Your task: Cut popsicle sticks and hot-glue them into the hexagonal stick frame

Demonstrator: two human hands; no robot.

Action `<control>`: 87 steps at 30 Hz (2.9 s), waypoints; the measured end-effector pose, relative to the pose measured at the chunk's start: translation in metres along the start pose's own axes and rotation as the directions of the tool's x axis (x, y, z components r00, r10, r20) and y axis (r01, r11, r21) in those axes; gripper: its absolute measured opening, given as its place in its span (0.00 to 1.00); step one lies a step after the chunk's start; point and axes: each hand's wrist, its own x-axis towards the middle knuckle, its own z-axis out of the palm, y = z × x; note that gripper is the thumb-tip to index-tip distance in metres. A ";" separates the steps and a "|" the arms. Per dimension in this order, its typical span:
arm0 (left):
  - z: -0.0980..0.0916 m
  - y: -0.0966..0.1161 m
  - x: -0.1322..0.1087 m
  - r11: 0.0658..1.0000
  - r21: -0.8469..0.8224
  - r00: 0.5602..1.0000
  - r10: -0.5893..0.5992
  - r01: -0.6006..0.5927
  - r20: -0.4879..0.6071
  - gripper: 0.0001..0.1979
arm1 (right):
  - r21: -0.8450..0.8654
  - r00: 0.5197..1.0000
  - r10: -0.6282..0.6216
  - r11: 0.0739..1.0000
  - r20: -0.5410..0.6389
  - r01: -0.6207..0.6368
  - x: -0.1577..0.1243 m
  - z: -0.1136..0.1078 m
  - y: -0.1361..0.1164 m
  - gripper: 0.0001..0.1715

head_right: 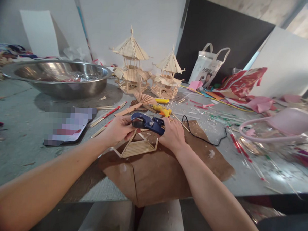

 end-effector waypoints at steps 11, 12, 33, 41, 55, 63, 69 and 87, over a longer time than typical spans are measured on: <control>0.000 0.000 0.000 0.999 -0.034 1.000 0.000 0.000 0.004 0.08 | -0.053 0.998 0.059 0.997 -0.015 -0.060 -0.002 -0.001 -0.002 0.21; 0.000 0.000 0.000 0.999 -0.047 1.000 0.002 -0.002 0.004 0.08 | -0.057 0.998 0.065 0.996 -0.025 -0.066 -0.002 -0.001 -0.003 0.21; 0.001 -0.004 0.003 0.997 -0.078 0.999 -0.024 0.025 0.026 0.09 | -0.163 0.957 0.224 0.967 0.184 -0.195 -0.002 -0.010 -0.012 0.17; 0.003 -0.009 0.002 1.000 -0.023 0.994 -0.018 0.020 0.107 0.11 | -0.118 0.924 0.355 0.933 0.143 -0.340 0.003 -0.008 -0.007 0.19; 0.003 -0.008 0.004 0.990 -0.138 1.000 0.013 -0.017 -0.027 0.10 | 0.075 0.983 0.169 0.982 0.075 -0.175 0.003 -0.002 0.005 0.28; 0.002 -0.006 0.002 0.987 -0.159 0.999 0.027 -0.029 -0.017 0.07 | 0.024 0.989 0.104 0.994 0.105 -0.107 0.002 -0.005 -0.003 0.27; 0.003 -0.004 0.002 0.990 -0.136 1.000 0.025 -0.028 -0.018 0.09 | -0.002 0.990 0.094 0.996 0.106 -0.094 0.001 -0.004 -0.002 0.27; 0.000 -0.006 0.003 0.994 -0.106 1.000 0.015 -0.018 -0.022 0.08 | -0.069 0.980 0.132 0.990 0.149 -0.123 0.000 -0.007 -0.006 0.19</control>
